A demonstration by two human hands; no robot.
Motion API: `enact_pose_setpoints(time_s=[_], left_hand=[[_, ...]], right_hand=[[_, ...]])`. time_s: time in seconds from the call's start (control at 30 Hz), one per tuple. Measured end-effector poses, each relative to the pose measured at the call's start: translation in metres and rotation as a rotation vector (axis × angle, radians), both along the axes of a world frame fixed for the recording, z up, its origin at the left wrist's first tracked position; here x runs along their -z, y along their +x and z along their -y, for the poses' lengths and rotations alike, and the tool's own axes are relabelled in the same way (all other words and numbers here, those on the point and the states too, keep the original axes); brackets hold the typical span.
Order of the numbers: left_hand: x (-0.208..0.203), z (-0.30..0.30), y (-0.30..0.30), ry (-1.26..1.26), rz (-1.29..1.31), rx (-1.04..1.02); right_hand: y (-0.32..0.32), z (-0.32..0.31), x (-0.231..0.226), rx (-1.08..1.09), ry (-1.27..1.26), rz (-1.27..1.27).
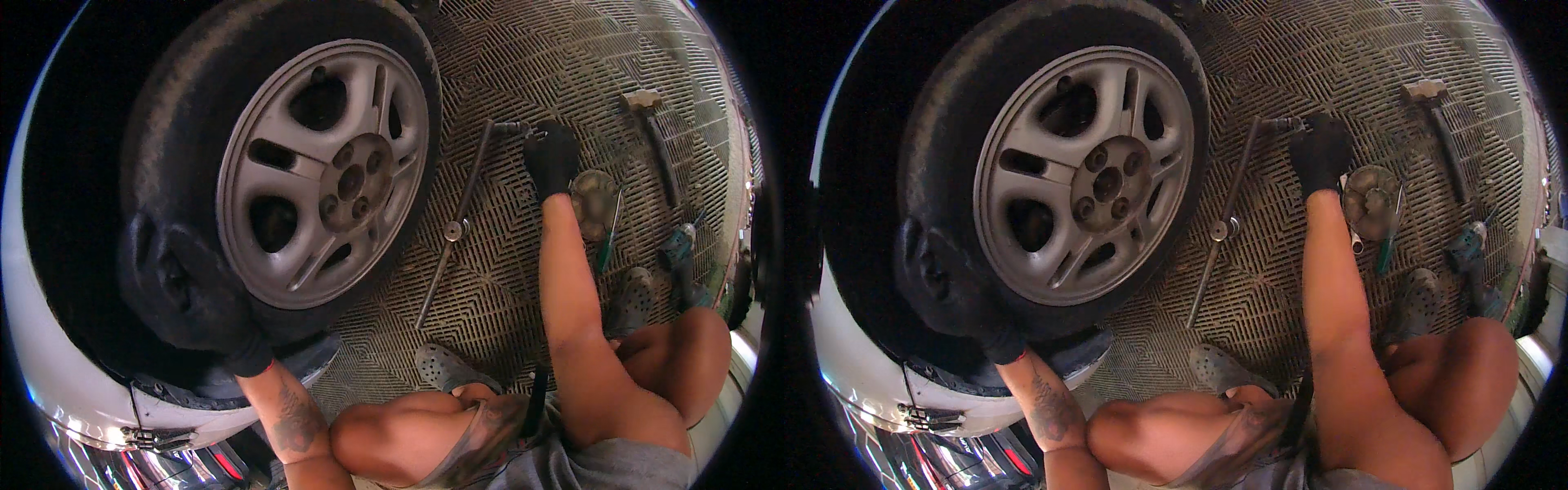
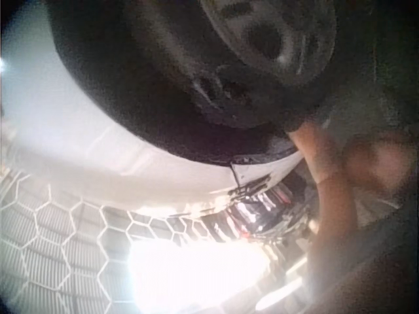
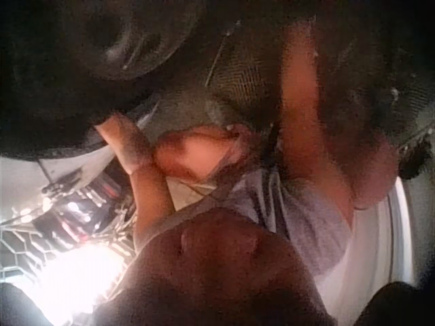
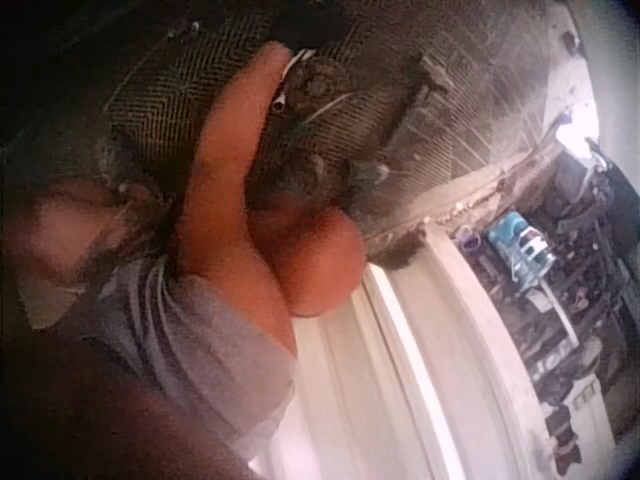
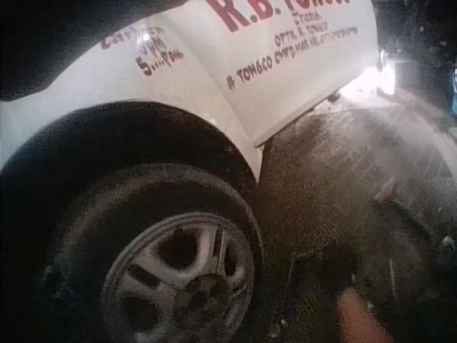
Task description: The person uses a lug wrench to tighten the lug nuts on a car wheel. They rotate the wrench clockwise on each nut in sequence while sitting on the floor next to the vehicle.
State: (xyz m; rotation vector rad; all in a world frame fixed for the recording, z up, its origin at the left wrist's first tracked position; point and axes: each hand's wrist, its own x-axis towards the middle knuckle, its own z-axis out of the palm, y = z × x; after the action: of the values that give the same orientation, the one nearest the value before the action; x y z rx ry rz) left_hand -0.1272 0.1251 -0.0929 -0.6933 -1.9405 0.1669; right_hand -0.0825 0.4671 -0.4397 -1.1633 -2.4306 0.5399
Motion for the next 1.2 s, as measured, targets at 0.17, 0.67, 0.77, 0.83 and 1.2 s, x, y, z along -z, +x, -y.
enact_pose_setpoints(time_s=[0.17, 0.67, 0.77, 0.83, 1.2], left_hand=[[-0.002, -0.003, -0.001, 0.027, -0.021, 0.032], [0.013, 0.007, 0.014, 0.152, 0.066, 0.167], [0.042, 0.003, 0.051, 0.251, 0.348, 0.277], [0.08, -0.008, 0.073, 0.274, 0.812, 0.282], [0.069, 0.058, 0.121, -0.308, 1.832, -0.24]], right_hand=[[-0.022, 0.003, 0.005, -0.053, 0.007, 0.337], [0.026, 0.009, -0.046, -0.47, -0.989, -0.691], [0.021, 0.027, -0.087, -0.778, -1.04, -0.743], [0.018, 0.06, -0.156, -0.661, -1.161, -0.798], [-0.005, 0.118, -0.181, -0.485, -1.419, -0.717]])
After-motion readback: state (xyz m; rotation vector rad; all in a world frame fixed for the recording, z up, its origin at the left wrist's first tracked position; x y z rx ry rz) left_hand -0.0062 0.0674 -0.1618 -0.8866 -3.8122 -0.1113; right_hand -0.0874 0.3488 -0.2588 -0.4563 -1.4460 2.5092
